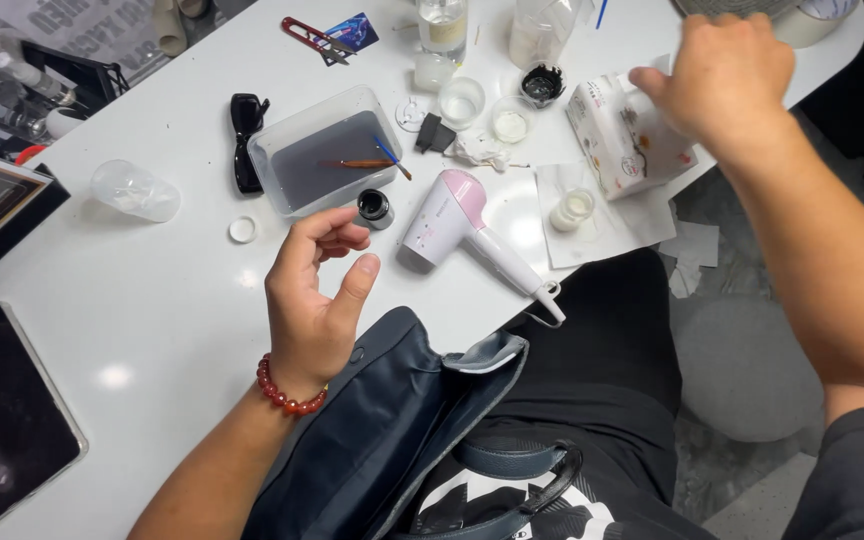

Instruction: Apply dye or edge paint to a leather bag and dry it with a hair dryer.

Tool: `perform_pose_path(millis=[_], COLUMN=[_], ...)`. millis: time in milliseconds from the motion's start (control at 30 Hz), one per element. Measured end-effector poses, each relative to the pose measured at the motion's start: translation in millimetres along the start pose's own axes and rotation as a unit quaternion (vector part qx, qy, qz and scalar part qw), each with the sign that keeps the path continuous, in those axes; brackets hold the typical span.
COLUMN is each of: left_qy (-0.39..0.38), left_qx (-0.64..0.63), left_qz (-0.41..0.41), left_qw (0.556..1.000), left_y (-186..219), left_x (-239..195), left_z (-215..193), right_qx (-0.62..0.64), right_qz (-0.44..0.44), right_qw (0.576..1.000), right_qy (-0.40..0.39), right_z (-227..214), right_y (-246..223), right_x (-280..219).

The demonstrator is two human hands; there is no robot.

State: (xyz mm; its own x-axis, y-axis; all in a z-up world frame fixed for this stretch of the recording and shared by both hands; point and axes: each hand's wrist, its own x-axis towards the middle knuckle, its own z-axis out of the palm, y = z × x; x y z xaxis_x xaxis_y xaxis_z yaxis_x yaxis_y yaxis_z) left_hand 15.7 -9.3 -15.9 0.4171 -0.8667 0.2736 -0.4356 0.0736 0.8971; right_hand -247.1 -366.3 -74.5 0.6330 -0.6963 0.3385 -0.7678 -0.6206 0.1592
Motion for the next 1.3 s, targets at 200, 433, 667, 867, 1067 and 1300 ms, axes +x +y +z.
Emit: perform_pose_path(millis=[200, 433, 667, 867, 1067, 1300], left_qy=[-0.019, -0.028, -0.045, -0.148, 0.055, 0.139], left_qx=[-0.006, 0.0, -0.054, -0.292, -0.276, -0.209], left_qz=[0.012, 0.002, -0.039, -0.118, -0.142, -0.069], left_qw=[1.0, 1.0, 0.997, 0.938, 0.949, 0.965], left_y=[0.9, 0.9, 0.4, 8.8, -2.8, -4.6], left_x=[3.8, 9.0, 8.8, 15.2, 8.0, 10.9], left_z=[7.1, 12.3, 12.6, 8.0, 0.1, -20.0], right_qx=[0.258, 0.518, 0.625, 0.686, 0.638, 0.346], right_qz=[0.191, 0.175, 0.009, -0.16, -0.213, -0.091], right_qw=[0.915, 0.828, 0.777, 0.708, 0.734, 0.89], right_qy=[-0.245, -0.122, -0.075, -0.052, -0.09, -0.284], right_z=[44.6, -11.7, -95.1, -130.6, -142.5, -41.0], right_y=[48.6, 38.8, -11.9, -130.0, -161.9, -157.4], right_x=[-22.0, -15.9, -14.5, -41.5, -31.2, -84.7])
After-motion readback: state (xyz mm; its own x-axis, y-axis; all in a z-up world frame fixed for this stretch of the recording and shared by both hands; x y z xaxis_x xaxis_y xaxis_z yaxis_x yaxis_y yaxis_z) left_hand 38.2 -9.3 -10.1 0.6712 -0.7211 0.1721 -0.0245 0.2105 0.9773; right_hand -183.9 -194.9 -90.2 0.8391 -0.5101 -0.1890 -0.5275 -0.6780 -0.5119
